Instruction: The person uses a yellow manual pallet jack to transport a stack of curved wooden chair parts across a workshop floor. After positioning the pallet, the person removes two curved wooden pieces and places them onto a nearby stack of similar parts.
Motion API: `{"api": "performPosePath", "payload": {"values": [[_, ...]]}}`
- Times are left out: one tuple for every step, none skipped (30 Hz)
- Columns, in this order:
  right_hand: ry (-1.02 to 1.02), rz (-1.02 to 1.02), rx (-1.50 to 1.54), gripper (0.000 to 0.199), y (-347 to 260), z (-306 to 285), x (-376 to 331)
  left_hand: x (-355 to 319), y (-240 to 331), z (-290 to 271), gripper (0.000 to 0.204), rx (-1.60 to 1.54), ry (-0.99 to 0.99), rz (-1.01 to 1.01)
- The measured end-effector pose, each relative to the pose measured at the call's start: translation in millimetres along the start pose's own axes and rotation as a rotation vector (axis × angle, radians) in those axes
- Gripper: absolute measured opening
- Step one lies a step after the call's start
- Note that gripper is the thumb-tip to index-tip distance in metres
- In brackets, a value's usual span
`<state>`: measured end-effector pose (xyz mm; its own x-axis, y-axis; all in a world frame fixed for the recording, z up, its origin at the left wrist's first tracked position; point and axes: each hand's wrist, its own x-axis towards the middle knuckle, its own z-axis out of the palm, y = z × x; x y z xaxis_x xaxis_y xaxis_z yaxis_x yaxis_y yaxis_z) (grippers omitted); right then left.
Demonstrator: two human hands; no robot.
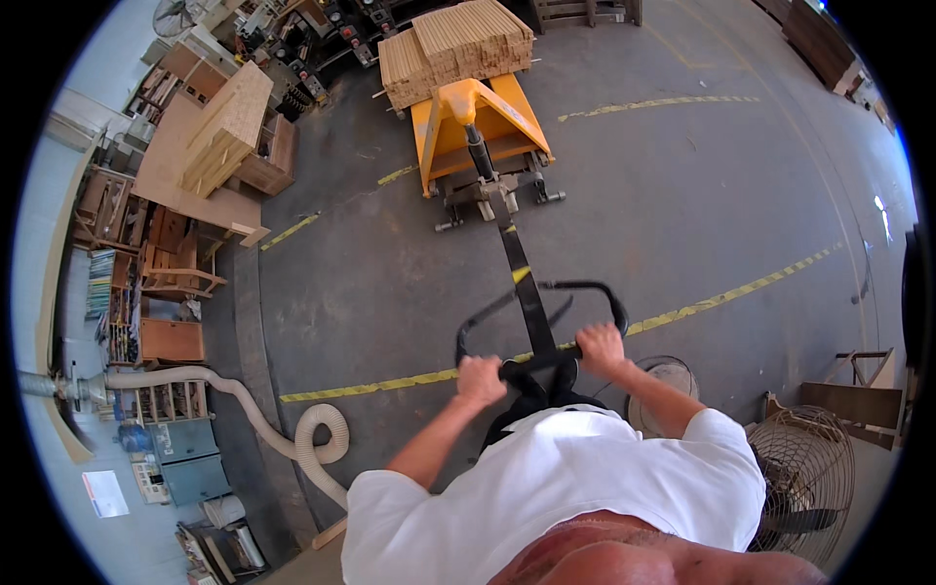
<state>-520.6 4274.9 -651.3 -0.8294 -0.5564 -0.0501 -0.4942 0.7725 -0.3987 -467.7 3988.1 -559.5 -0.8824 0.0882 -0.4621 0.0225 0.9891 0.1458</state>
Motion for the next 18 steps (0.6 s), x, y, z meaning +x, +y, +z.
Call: {"api": "performPosePath", "payload": {"values": [[-0.114,-0.006,0.029,0.029,2.4,29.9,-17.1,-1.5,-5.7,31.9,0.028,0.003,-0.150,-0.003],[-0.224,-0.018,0.049,0.028,9.7,44.3,-20.6,3.8,-7.8,48.0,0.030,0.003,-0.289,-0.007],[-0.246,0.003,0.033,0.026,14.3,30.3,-9.4,8.5,-10.3,39.1,0.031,-0.016,-0.251,0.013],[-0.269,0.018,0.019,0.025,12.5,-8.7,15.2,12.3,-13.4,14.8,0.032,-0.034,-0.213,0.024],[-0.307,0.046,0.020,0.023,6.0,-44.7,30.4,17.5,-4.9,-30.9,0.031,-0.037,-0.165,0.012],[-0.035,-0.024,0.065,0.018,9.1,-68.9,50.5,27.2,-4.8,-73.2,0.030,-0.037,-0.100,0.036],[0.119,-0.088,0.060,0.016,15.5,-92.7,79.7,39.2,-2.7,-112.8,0.028,-0.020,-0.008,0.022],[0.206,-0.097,0.034,0.016,7.5,-134.2,107.4,51.6,-9.4,-138.2,0.026,-0.053,0.104,0.006],[0.277,-0.062,0.047,0.016,9.1,-152.9,129.5,63.5,-4.6,-171.5,0.024,-0.040,0.172,-0.008],[0.375,-0.116,0.077,0.017,6.6,-159.0,139.2,68.9,-8.5,-172.1,0.024,-0.043,0.265,-0.009],[0.323,-0.083,0.048,0.018,1.7,-145.8,122.8,58.1,-9.2,-154.4,0.025,-0.020,0.232,-0.004],[0.272,-0.049,0.010,0.020,-0.4,-121.4,95.2,44.2,-6.8,-124.1,0.026,-0.002,0.203,0.006],[0.256,-0.048,0.001,0.024,3.3,-76.6,63.2,28.6,-2.9,-85.6,0.026,0.069,0.154,0.004],[0.185,-0.045,-0.024,0.029,2.0,-37.4,30.2,13.7,-1.6,-41.5,0.026,0.041,0.043,-0.028],[0.125,-0.040,0.038,0.021,1.4,-3.5,0.8,3.6,9.2,-13.7,0.028,0.016,-0.093,0.001],[-0.034,-0.015,0.032,0.020,0.8,23.4,-17.4,2.7,-3.6,39.2,0.028,0.038,-0.221,0.005],[-0.095,-0.016,0.053,0.019,3.1,26.8,-16.6,7.5,-6.0,56.3,0.029,0.038,-0.347,-0.013],[-0.147,-0.019,0.058,0.017,8.8,26.9,-17.1,13.2,-2.3,47.8,0.029,0.028,-0.294,0.003]]}}
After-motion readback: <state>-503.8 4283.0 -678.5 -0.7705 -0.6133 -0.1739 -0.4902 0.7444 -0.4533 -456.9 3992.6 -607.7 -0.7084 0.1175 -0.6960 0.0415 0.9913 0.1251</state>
